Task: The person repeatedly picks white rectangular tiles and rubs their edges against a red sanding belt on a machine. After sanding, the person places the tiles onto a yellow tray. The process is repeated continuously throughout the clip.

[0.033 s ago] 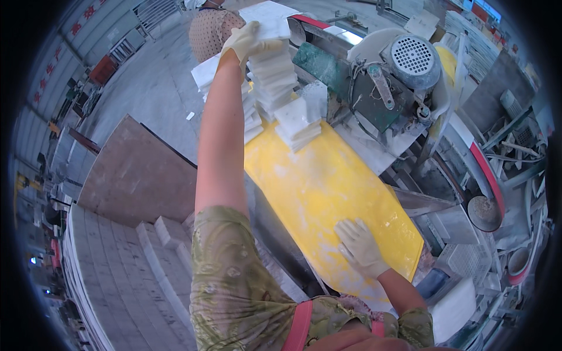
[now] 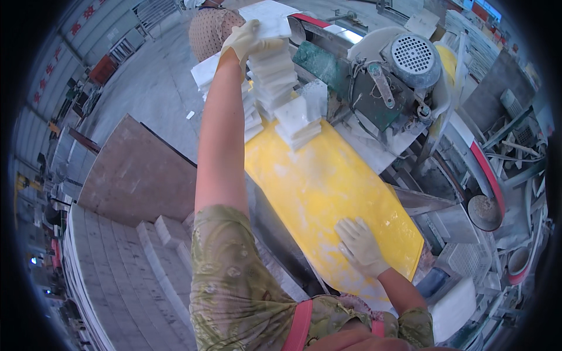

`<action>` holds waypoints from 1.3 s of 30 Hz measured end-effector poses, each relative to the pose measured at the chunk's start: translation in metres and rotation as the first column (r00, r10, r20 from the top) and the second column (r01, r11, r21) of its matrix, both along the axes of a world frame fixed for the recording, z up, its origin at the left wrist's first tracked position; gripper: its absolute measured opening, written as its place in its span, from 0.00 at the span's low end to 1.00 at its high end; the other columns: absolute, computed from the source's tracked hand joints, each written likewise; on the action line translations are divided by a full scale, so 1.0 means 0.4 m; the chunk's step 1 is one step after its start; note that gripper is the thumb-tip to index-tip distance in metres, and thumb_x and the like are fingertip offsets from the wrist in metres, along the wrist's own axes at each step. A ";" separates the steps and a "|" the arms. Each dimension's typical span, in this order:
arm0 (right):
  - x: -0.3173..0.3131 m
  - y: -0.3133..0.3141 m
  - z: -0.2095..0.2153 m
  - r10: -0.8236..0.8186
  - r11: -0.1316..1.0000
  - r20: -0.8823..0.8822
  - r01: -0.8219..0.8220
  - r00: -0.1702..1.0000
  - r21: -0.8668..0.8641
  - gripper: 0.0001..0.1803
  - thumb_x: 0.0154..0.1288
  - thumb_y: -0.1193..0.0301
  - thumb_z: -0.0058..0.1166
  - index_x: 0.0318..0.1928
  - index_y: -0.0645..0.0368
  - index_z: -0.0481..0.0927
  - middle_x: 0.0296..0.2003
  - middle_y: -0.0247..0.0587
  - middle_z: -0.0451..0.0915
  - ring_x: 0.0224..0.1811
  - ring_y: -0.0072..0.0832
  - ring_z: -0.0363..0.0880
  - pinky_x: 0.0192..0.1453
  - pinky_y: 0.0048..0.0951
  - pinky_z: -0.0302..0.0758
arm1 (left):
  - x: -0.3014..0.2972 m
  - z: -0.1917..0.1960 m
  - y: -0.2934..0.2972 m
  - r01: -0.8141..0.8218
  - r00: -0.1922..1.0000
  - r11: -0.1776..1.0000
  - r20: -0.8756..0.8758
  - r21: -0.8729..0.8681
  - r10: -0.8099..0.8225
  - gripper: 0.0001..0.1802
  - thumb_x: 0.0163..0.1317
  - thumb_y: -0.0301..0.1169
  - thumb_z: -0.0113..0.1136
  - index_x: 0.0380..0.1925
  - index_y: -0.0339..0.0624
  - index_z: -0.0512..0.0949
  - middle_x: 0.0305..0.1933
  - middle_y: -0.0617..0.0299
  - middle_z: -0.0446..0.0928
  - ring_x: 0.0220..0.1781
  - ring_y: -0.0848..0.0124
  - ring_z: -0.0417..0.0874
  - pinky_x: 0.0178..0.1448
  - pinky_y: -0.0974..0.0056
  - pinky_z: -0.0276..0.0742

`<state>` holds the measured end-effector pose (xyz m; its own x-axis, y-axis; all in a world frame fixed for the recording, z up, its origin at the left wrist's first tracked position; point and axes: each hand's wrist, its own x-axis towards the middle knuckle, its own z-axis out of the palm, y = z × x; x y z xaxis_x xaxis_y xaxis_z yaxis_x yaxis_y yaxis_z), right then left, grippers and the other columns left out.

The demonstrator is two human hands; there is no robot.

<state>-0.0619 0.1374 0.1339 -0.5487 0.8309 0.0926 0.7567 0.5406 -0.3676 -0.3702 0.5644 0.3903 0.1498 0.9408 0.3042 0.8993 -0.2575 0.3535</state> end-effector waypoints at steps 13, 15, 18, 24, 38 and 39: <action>0.005 0.004 0.011 -0.003 1.000 -0.060 0.002 0.998 -0.006 0.28 0.75 0.63 0.51 0.69 0.66 0.71 0.68 0.53 0.73 0.75 0.45 0.66 0.82 0.52 0.55 | 0.094 -0.031 0.000 -0.339 0.939 0.930 0.111 0.139 0.326 0.51 0.46 0.67 0.72 0.59 0.37 0.77 0.58 0.40 0.84 0.61 0.45 0.85 0.65 0.50 0.79; 0.006 0.004 0.011 -0.001 1.000 -0.064 0.000 0.998 -0.015 0.28 0.75 0.64 0.51 0.69 0.66 0.71 0.68 0.53 0.73 0.75 0.46 0.66 0.82 0.53 0.55 | 0.098 -0.033 0.000 -0.356 0.933 0.921 0.106 0.159 0.343 0.50 0.46 0.66 0.73 0.59 0.37 0.77 0.58 0.40 0.84 0.62 0.46 0.84 0.65 0.50 0.79; 0.007 0.006 0.011 -0.001 1.000 -0.065 0.001 0.998 -0.006 0.28 0.75 0.64 0.51 0.69 0.66 0.71 0.68 0.53 0.73 0.75 0.46 0.66 0.82 0.53 0.55 | 0.104 -0.028 -0.004 -0.366 0.930 0.918 0.093 0.154 0.355 0.50 0.46 0.65 0.74 0.60 0.37 0.77 0.60 0.40 0.83 0.63 0.47 0.84 0.66 0.50 0.78; 0.007 0.007 0.015 -0.002 1.000 -0.083 0.003 0.997 0.012 0.26 0.74 0.65 0.51 0.66 0.67 0.73 0.67 0.53 0.74 0.74 0.45 0.68 0.81 0.53 0.57 | 0.125 -0.005 -0.032 -0.433 0.902 0.893 0.051 0.123 0.430 0.48 0.47 0.64 0.76 0.60 0.40 0.78 0.59 0.41 0.84 0.62 0.47 0.85 0.65 0.50 0.79; 0.007 0.012 0.032 0.007 1.000 -0.098 -0.007 0.995 -0.004 0.27 0.73 0.66 0.53 0.66 0.68 0.72 0.67 0.53 0.74 0.74 0.45 0.67 0.81 0.52 0.57 | 0.149 -0.007 -0.043 -0.513 0.858 0.847 0.112 0.141 0.502 0.47 0.47 0.61 0.80 0.60 0.41 0.78 0.57 0.44 0.85 0.60 0.49 0.87 0.63 0.49 0.82; 0.007 0.010 0.031 0.004 1.000 -0.101 -0.004 0.995 -0.003 0.27 0.73 0.66 0.53 0.66 0.68 0.72 0.67 0.53 0.74 0.74 0.45 0.67 0.81 0.52 0.57 | 0.151 -0.009 -0.044 -0.517 0.855 0.843 0.126 0.149 0.502 0.47 0.47 0.60 0.80 0.60 0.41 0.78 0.57 0.44 0.85 0.60 0.49 0.87 0.63 0.49 0.82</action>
<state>-0.0592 0.1415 0.1463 -0.5400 0.8290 0.1450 0.7136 0.5424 -0.4433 -0.3099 0.5467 0.3869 -0.3678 0.8094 0.4578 0.8913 0.1665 0.4218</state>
